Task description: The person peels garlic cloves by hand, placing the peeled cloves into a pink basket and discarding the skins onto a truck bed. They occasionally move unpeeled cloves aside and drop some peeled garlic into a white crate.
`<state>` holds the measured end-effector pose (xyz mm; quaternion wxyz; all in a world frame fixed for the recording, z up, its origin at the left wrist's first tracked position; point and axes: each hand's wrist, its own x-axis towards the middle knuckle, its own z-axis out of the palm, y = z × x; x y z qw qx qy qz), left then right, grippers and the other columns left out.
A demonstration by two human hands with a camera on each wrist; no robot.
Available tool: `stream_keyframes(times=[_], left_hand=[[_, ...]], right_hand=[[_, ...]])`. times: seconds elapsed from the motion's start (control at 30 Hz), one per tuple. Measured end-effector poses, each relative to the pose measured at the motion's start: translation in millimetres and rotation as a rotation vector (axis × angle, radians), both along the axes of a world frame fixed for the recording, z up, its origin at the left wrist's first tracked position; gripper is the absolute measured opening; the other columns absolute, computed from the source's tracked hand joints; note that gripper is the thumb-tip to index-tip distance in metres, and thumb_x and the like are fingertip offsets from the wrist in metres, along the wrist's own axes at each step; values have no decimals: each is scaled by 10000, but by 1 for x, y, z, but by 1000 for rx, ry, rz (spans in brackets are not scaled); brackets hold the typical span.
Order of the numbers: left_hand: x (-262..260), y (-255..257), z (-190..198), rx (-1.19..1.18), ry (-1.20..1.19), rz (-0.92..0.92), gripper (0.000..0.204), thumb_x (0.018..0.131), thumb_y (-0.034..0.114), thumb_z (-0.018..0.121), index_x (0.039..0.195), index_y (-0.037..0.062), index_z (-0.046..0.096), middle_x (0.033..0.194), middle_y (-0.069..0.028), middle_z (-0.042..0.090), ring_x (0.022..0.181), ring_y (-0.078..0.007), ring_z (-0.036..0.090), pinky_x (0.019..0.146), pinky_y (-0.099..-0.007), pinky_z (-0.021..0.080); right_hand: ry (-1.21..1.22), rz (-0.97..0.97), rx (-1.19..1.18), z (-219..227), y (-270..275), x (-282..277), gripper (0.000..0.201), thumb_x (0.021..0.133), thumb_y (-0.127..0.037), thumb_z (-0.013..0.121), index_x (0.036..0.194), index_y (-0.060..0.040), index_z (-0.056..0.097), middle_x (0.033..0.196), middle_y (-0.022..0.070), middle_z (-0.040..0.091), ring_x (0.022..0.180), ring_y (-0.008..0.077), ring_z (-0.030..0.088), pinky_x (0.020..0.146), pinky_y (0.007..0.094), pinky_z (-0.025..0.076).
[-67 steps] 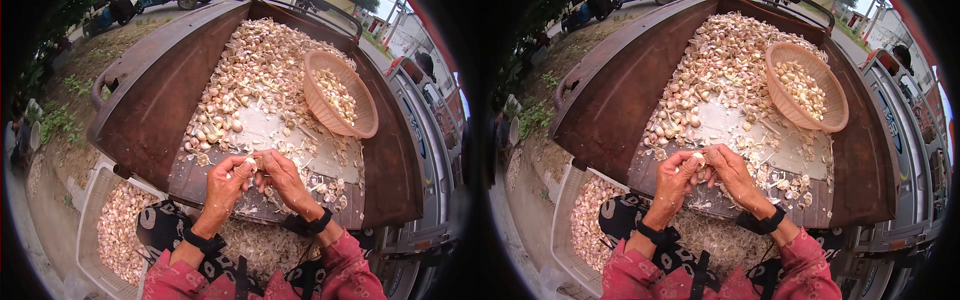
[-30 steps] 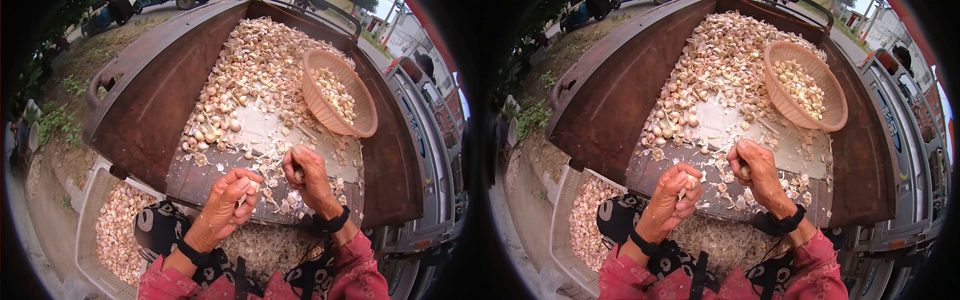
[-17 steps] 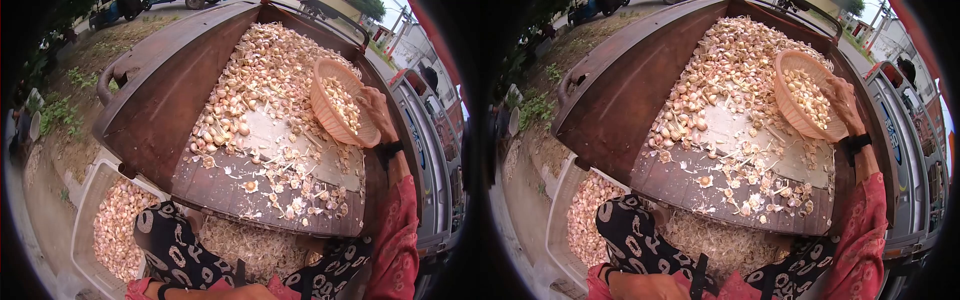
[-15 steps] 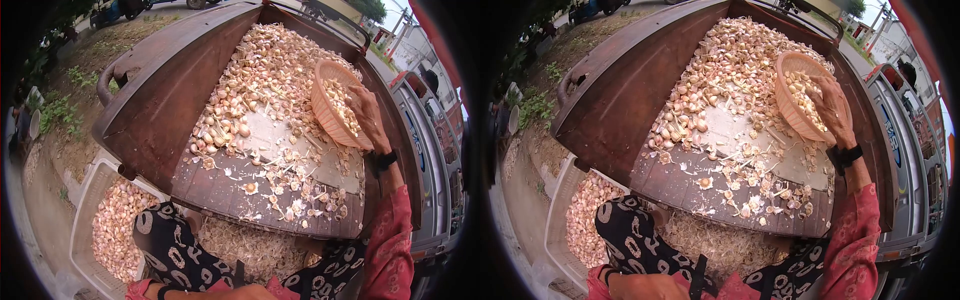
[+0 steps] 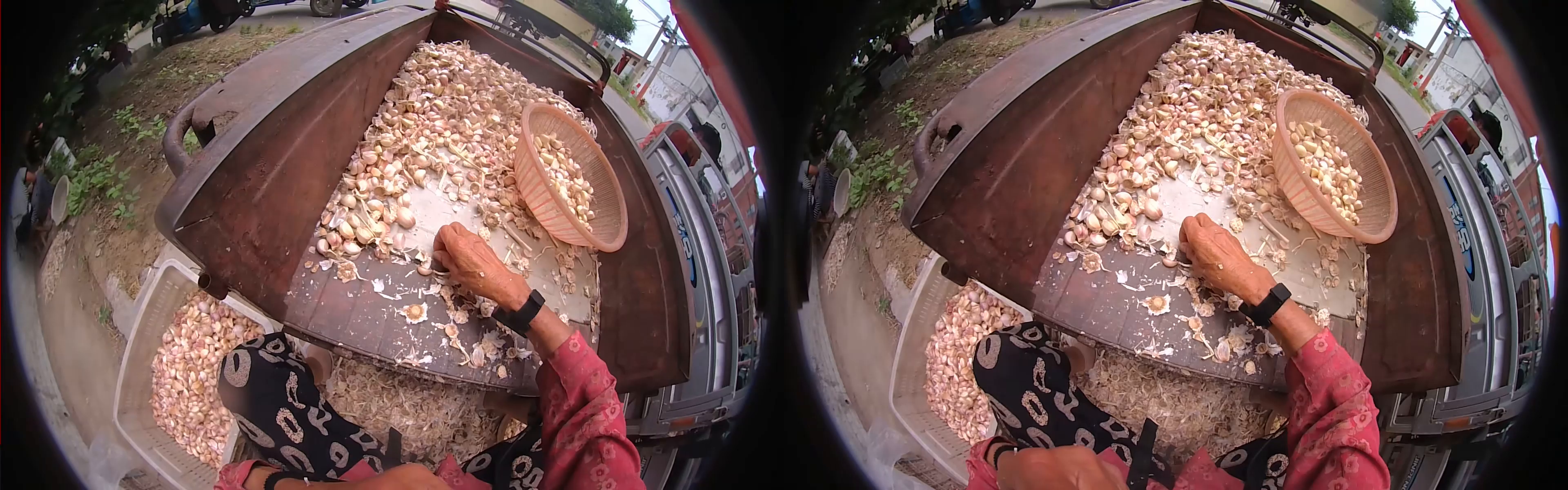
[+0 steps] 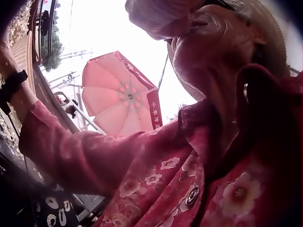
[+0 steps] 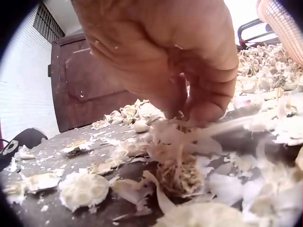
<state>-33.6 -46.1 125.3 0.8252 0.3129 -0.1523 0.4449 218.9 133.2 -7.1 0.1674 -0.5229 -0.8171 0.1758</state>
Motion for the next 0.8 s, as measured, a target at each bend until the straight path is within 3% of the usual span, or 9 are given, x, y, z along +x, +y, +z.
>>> stream_keyframes(times=[0.1, 0.17, 0.3, 0.37, 0.4, 0.43, 0.53, 0.67, 0.8], left_hand=[[4, -3, -1, -149, -118, -89, 207, 865, 100, 748, 972, -69, 700, 829, -171, 700, 659, -222, 658, 552, -296, 515], [2, 7, -3, -184, -44, -52, 201, 893, 120, 702, 960, -66, 664, 810, -177, 672, 612, -208, 617, 510, -294, 478], [-6, 53, -26, -284, 273, 102, 286, 1015, 268, 505, 921, -2, 509, 738, -139, 553, 434, -109, 450, 321, -211, 307], [5, 74, -47, -519, 335, 161, 279, 1011, 312, 489, 943, 44, 520, 825, -184, 617, 508, -131, 535, 358, -178, 364], [15, 79, -55, -609, 460, 292, 256, 1025, 276, 469, 913, 49, 511, 816, -154, 616, 455, -87, 440, 303, -153, 332], [14, 87, -81, -596, 444, 273, 208, 1008, 244, 505, 935, 50, 524, 907, -191, 662, 538, -120, 556, 322, -150, 386], [14, 103, -118, -740, 485, 211, 153, 972, 192, 550, 1019, 47, 561, 979, -208, 675, 675, -169, 666, 359, -169, 419], [24, 108, -124, -757, 576, 243, 184, 954, 126, 581, 1109, 27, 581, 921, -152, 681, 649, -151, 656, 351, -167, 434], [37, 112, -139, -578, 744, 374, 279, 963, 201, 624, 1136, -11, 569, 869, -82, 661, 609, -89, 596, 346, -155, 357]], right_hand=[[24, -64, -119, 13, 7, 5, 110, 933, -84, 549, 993, 8, 538, 935, 138, 600, 794, 249, 612, 679, 362, 503], [771, -257, -525, 13, 9, 6, 132, 960, -109, 519, 1051, -16, 541, 959, 93, 601, 789, 166, 611, 651, 298, 526], [724, -174, -415, 14, 43, -12, 284, 964, -220, 557, 1125, 13, 574, 944, 64, 594, 795, 132, 601, 654, 272, 536], [385, -249, -190, 12, 57, -33, 305, 894, -254, 645, 911, 50, 641, 830, 173, 654, 795, 275, 657, 693, 382, 520], [387, -165, -139, -13, 72, -33, 317, 832, -256, 707, 839, 53, 636, 836, 224, 642, 804, 369, 640, 727, 429, 491], [332, -106, 65, -30, 76, -36, 339, 794, -270, 743, 810, 47, 625, 778, 217, 628, 766, 384, 618, 707, 437, 480], [299, -101, -126, -16, 67, -41, 300, 804, -225, 709, 781, 45, 580, 844, 248, 613, 819, 410, 590, 721, 474, 457], [284, -83, 117, -36, 56, -30, 248, 795, -169, 686, 875, 54, 610, 755, 232, 616, 752, 344, 628, 674, 429, 486], [825, -79, -407, -22, 16, -9, 284, 894, -232, 667, 1019, 8, 582, 853, 88, 631, 747, 184, 619, 640, 332, 492]])
